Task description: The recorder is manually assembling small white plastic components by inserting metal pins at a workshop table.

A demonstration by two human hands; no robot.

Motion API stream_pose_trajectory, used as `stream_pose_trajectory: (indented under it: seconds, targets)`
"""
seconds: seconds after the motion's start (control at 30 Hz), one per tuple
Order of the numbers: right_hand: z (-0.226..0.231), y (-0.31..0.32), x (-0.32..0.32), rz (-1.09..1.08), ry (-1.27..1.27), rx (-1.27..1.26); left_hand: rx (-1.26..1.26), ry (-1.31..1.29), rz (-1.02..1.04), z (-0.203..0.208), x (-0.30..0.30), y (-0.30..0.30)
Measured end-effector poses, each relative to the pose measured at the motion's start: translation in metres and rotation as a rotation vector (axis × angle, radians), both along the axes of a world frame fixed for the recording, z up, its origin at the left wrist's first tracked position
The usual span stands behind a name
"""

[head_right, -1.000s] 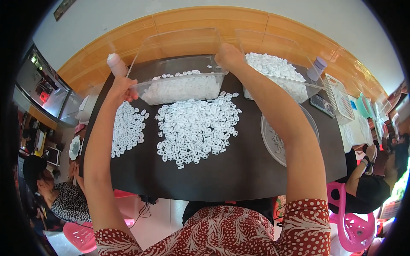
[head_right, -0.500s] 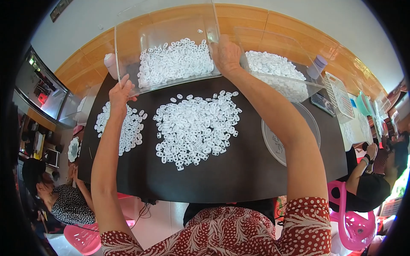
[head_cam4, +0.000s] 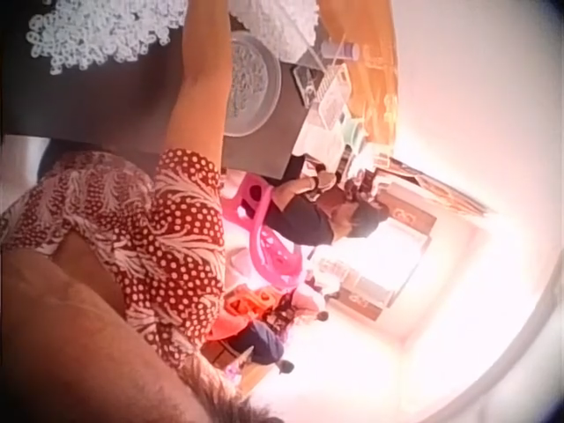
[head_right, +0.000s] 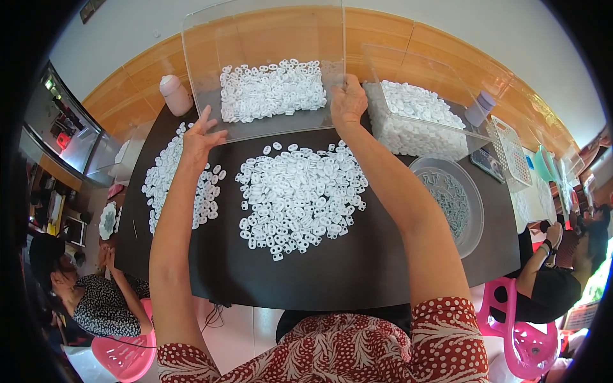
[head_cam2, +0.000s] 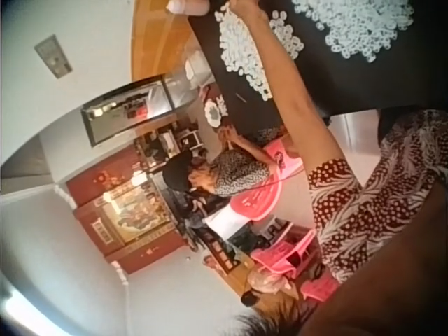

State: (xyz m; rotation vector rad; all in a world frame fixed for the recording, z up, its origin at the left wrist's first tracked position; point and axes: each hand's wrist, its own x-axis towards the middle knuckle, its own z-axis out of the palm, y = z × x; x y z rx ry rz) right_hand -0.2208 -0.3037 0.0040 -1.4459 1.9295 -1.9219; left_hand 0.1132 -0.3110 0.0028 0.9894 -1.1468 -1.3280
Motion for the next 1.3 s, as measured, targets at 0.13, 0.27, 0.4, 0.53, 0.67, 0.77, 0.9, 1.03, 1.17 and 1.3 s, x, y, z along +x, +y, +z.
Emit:
stream_pose_trajectory:
  seconds: [0.13, 0.27, 0.4, 0.53, 0.67, 0.77, 0.9, 1.03, 1.17, 1.3]
  targets:
    - [-0.003, -0.003, 0.003, -0.043, 0.022, 0.003, -0.029, -0.203, 0.069, -0.005, 0.001, -0.009]
    - [0.003, 0.002, 0.007, -0.136, 0.171, 0.127, -0.026, -0.52, 0.167, -0.004, -0.002, -0.008]
    - [-0.002, 0.003, 0.003, -0.129, 0.208, 0.18, -0.026, -0.654, 0.209, -0.006, -0.008, -0.004]
    - [-0.007, 0.002, -0.002, -0.094, 0.189, 0.238, -0.065, -0.767, 0.252, -0.017, -0.009, -0.011]
    - [-0.006, 0.004, -0.001, -0.081, 0.237, 0.28, -0.09, -0.775, 0.263, -0.026, -0.005, -0.016]
    - [-0.006, 0.009, 0.004, -0.059, 0.29, 0.306, -0.143, -1.123, 0.359, -0.032, 0.003, -0.024]
    - [-0.006, 0.017, -0.003, -0.107, 0.305, 0.373, 0.017, -1.273, 0.349, -0.011, -0.025, -0.006]
    - [0.001, 0.024, 0.014, -0.124, 0.307, 0.419, 0.037, -1.249, 0.368, -0.024, -0.014, -0.007]
    - [0.013, 0.035, 0.015, -0.104, 0.396, 0.351, -0.092, -1.233, 0.444, -0.004, -0.02, 0.016]
    - [0.026, 0.064, 0.014, -0.062, 0.544, 0.192, -0.438, -1.199, 0.411, 0.019, -0.022, 0.082]
